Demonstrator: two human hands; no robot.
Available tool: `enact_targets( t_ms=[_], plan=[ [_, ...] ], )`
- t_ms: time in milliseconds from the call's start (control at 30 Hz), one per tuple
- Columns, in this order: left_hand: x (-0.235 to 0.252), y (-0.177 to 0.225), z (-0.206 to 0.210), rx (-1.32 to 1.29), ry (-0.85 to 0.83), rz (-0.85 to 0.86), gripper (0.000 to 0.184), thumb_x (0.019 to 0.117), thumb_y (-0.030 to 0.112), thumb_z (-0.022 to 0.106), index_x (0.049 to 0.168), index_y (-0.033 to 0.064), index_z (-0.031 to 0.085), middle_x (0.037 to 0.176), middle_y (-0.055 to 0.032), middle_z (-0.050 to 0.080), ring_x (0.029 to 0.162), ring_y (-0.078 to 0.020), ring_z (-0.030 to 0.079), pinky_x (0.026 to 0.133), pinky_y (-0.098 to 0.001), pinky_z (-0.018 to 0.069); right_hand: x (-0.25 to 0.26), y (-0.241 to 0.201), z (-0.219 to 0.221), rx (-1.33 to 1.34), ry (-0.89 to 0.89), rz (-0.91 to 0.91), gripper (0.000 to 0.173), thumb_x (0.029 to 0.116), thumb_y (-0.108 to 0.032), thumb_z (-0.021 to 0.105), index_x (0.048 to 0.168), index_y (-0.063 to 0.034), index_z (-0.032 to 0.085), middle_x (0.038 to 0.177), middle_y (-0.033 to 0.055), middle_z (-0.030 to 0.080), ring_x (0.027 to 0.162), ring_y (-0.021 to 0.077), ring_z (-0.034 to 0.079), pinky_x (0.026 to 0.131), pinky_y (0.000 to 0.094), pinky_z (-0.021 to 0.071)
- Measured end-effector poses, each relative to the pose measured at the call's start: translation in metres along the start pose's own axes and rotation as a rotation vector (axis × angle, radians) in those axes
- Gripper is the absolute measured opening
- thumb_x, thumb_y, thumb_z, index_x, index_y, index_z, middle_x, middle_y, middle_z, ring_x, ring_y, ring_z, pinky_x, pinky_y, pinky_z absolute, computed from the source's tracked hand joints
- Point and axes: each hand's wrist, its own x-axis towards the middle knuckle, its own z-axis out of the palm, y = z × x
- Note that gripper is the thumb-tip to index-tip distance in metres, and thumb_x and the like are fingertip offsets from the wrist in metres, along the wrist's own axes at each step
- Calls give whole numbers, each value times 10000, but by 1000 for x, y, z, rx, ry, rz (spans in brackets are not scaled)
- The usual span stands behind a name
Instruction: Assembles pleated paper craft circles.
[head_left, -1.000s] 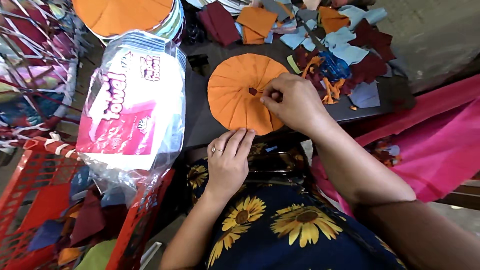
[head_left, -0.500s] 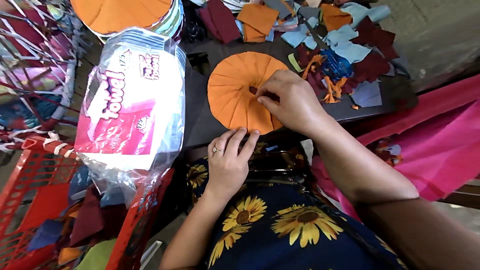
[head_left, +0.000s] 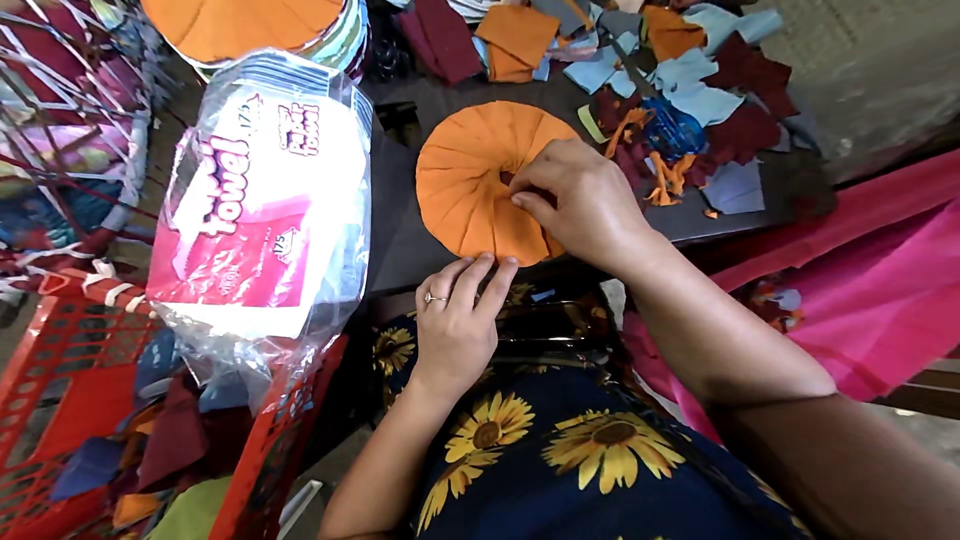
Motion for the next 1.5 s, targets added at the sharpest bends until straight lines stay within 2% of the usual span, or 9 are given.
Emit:
enact_targets(
  t_ms=[133,333,467,700,867,1067,1200,1367,1500],
  plan=[
    [-1,0,0,10,-9,9,356,933,1,586,1169,206,757,1200,-64,694,1170,-239,585,983,-380,394,-8,-1,-4,3,29,6,161,966,-92,657,1079,6,718,991,188,684,951,351,676,812,475,553],
    [1,1,-1,13,-14,-7,373,941,-9,546,1233,155,711,1198,-59,701,1172,-236,595,985,-383,404,-47,-5,-18,91,-12,-86,160,952,-142,638,983,-56,769,979,116,698,931,260,661,811,378,552],
    [0,1,-1,14,-12,-6,347,942,-4,557,1200,151,729,1198,-53,696,1173,-233,589,996,-383,399,-63,-2,-11,42,0,-145,177,958,-169,635,965,-78,786,920,99,684,882,256,630,765,360,520],
    [-1,1,0,-19,5,-21,349,941,-18,539,1185,133,737,1213,-57,699,1188,-229,590,1015,-376,398,-69,1,-6,0,58,-220,186,975,-160,624,978,-78,791,912,119,680,894,293,636,771,400,514],
    [-2,-1,-1,-84,52,-34,319,980,-2,496,1217,93,686,1235,-106,683,1195,-239,596,1029,-347,426,-79,7,1,7,184,-205,243,957,-84,558,1084,-50,763,991,147,689,951,293,628,840,384,511],
    [-4,-2,3,-25,30,5,361,939,-12,549,1168,185,748,1238,-77,678,1195,-235,583,1009,-373,409,-88,10,8,-11,194,-226,323,913,-111,573,1146,-188,782,1111,165,664,1100,358,572,919,465,445],
    [-3,-2,2,-32,41,4,329,963,-3,529,1153,152,749,1211,-70,702,1187,-224,601,1014,-368,414,-88,9,12,-14,181,-256,291,924,-127,575,1115,-185,788,1116,149,678,1105,350,581,907,471,436],
    [-1,-1,2,-62,84,-36,303,992,-1,460,1228,72,635,1169,-71,720,1167,-195,609,1021,-321,412,-81,-1,14,-20,225,-235,177,974,-182,618,1051,-124,767,1071,135,686,1063,328,600,906,453,446],
    [-1,0,3,-76,88,-50,301,989,-6,448,1227,56,620,1141,-77,733,1142,-193,617,1009,-319,411,-73,-10,18,-11,229,-239,144,975,-192,646,983,-105,760,1059,114,701,1054,314,613,894,451,449]
  ],
)
